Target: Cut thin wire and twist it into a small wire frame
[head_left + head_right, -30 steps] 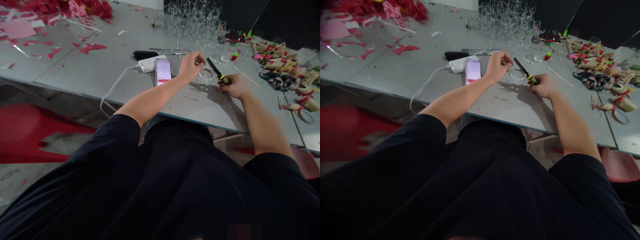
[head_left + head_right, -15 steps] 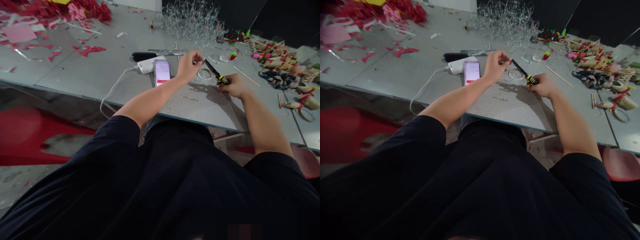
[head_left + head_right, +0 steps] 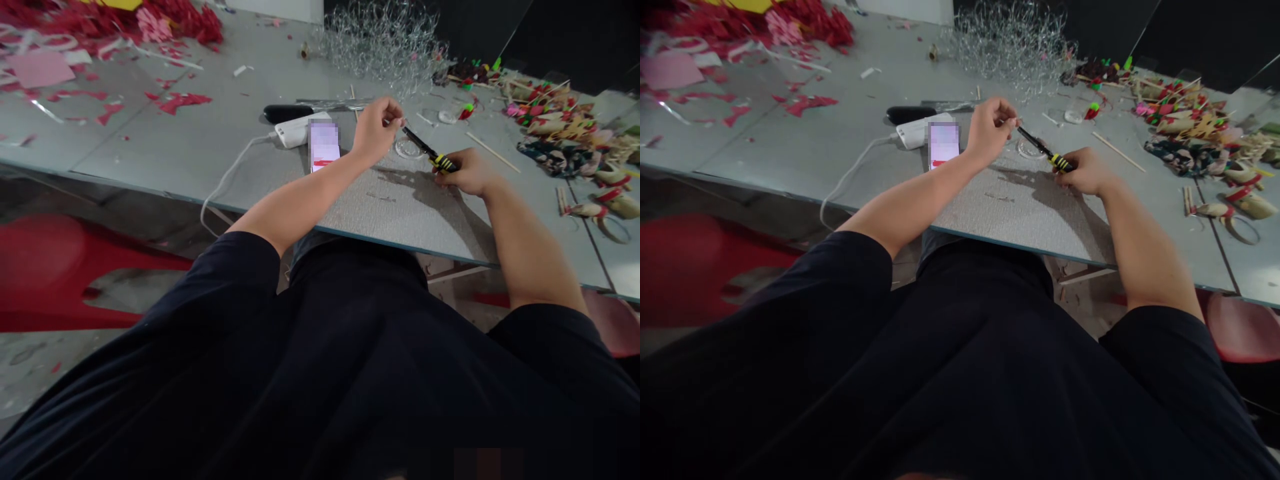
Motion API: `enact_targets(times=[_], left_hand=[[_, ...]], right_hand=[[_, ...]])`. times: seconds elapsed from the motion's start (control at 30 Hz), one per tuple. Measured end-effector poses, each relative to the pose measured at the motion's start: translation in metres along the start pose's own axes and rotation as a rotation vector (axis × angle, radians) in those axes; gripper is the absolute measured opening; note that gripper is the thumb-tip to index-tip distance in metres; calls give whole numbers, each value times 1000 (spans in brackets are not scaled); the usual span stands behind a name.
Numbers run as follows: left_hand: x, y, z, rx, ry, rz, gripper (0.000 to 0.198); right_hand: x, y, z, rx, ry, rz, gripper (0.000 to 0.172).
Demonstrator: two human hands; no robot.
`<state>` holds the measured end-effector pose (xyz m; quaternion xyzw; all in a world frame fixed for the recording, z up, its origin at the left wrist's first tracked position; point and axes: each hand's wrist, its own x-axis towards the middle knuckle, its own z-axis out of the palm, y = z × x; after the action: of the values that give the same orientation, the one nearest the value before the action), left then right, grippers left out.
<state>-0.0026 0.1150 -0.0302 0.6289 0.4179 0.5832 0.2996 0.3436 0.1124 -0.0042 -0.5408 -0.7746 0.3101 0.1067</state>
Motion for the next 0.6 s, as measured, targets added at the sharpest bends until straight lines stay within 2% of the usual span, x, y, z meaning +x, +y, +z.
enact_targets(times=[0.13,0.33,0.43,0.5,0.6], left_hand=[[3,-4,2,-12,-3,-14,13],[8,-4,4,-156,21,-130,29],[13,-7,6,-194,53,-176,24],[16,-9,8,-205,86,-190,20],[16,-7,9,-221,108,-246,27]], right_hand=[[-5,-12,2,6,19,16,24],[-13,-21,-1,62,12,10,24],[-19,-22,-5,132,13,-46,28],[-20,-21,-5,205,43,-60,33],[-17,-16,-1,310,141,-102,39]])
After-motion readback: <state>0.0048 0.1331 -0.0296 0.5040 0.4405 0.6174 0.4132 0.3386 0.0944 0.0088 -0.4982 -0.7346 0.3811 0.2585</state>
